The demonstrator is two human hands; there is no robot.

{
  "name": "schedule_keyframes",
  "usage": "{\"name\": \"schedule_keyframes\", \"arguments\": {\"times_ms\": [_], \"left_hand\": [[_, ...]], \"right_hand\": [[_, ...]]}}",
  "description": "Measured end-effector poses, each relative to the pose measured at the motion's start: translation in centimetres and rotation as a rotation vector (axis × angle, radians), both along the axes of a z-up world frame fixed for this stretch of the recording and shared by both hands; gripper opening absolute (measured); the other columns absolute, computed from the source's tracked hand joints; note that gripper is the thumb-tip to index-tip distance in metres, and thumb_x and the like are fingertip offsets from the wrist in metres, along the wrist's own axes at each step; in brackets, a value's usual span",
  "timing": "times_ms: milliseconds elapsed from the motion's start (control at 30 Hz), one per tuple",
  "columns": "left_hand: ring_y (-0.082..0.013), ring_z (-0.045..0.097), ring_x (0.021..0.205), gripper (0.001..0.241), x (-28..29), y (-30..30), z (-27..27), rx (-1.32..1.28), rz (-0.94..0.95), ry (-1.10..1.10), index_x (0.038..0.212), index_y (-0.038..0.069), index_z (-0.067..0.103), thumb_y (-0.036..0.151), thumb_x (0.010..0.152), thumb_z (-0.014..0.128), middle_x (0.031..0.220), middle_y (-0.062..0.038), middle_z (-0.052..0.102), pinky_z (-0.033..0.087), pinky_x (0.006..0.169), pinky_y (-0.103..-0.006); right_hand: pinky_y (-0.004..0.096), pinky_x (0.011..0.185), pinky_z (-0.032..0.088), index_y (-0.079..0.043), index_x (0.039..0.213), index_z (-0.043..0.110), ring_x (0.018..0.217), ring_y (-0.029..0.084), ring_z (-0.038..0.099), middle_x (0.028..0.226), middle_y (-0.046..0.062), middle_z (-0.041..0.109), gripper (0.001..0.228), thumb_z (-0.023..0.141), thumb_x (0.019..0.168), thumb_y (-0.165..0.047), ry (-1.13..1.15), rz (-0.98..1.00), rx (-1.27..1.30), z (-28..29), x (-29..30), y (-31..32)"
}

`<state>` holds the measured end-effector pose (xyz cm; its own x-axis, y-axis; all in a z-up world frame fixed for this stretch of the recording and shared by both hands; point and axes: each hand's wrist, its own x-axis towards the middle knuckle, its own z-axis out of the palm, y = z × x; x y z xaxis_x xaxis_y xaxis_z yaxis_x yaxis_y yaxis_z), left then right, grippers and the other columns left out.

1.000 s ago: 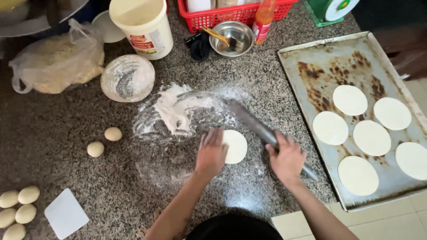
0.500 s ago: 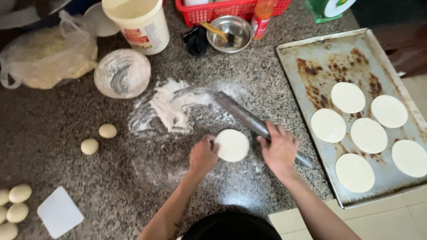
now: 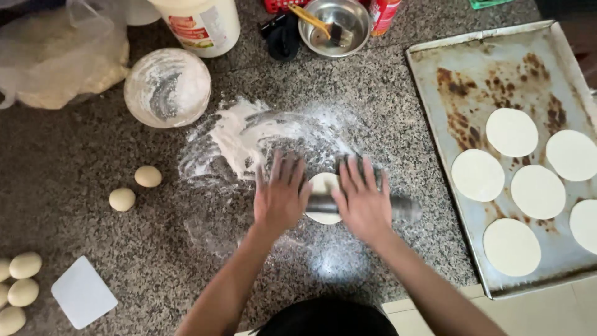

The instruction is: Rolling out small balls of dough into flat circles using a rolling pin on a floured surface.

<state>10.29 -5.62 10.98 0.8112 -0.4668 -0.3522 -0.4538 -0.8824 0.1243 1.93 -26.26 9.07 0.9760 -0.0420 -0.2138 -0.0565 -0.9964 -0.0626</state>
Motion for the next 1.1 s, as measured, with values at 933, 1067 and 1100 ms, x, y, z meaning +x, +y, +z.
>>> {"name": "schedule_keyframes", "arguments": {"times_ms": [933,1067,1100], "left_hand": [[-0.0425,0.045,0.169,0.073,-3.6,-2.9,-11.1,-0.425,0.023,-0.154,0.179,-0.002,0.042,0.03,0.116,0.061,0.175,-0.027,0.057,0.038,0.138,-0.059],[-0.0323,0.071,0.126,0.069,-0.2,-7.7,-16.4,-0.361,0.104,-0.278,0.154,0.015,0.064,0.047,0.096,0.083,0.128,-0.008,0.078,0.06,0.098,-0.0557],[-0.0336,0.069,0.124,0.064,0.5,-8.2,-16.7,-0.298,0.233,-0.093,0.139,0.02,0.07,0.06,0.091,0.085,0.124,-0.005,0.078,0.059,0.093,-0.0598]], "right_hand": [[0.062,0.107,0.057,-0.042,0.161,0.071,0.121,0.036,0.081,0.133,0.0,0.08,0.057,0.079,0.106,-0.054,-0.172,-0.4,-0.05,-6.7,-6.3,-8.7],[0.064,0.111,0.055,-0.04,0.167,0.065,0.13,0.039,0.075,0.142,0.002,0.073,0.067,0.08,0.104,-0.056,-0.185,-0.512,0.039,-5.0,-6.2,-10.3],[0.066,0.112,0.053,-0.039,0.169,0.064,0.131,0.042,0.074,0.143,0.004,0.072,0.067,0.079,0.105,-0.056,-0.189,-0.519,0.068,-4.8,-6.5,-10.3]]}}
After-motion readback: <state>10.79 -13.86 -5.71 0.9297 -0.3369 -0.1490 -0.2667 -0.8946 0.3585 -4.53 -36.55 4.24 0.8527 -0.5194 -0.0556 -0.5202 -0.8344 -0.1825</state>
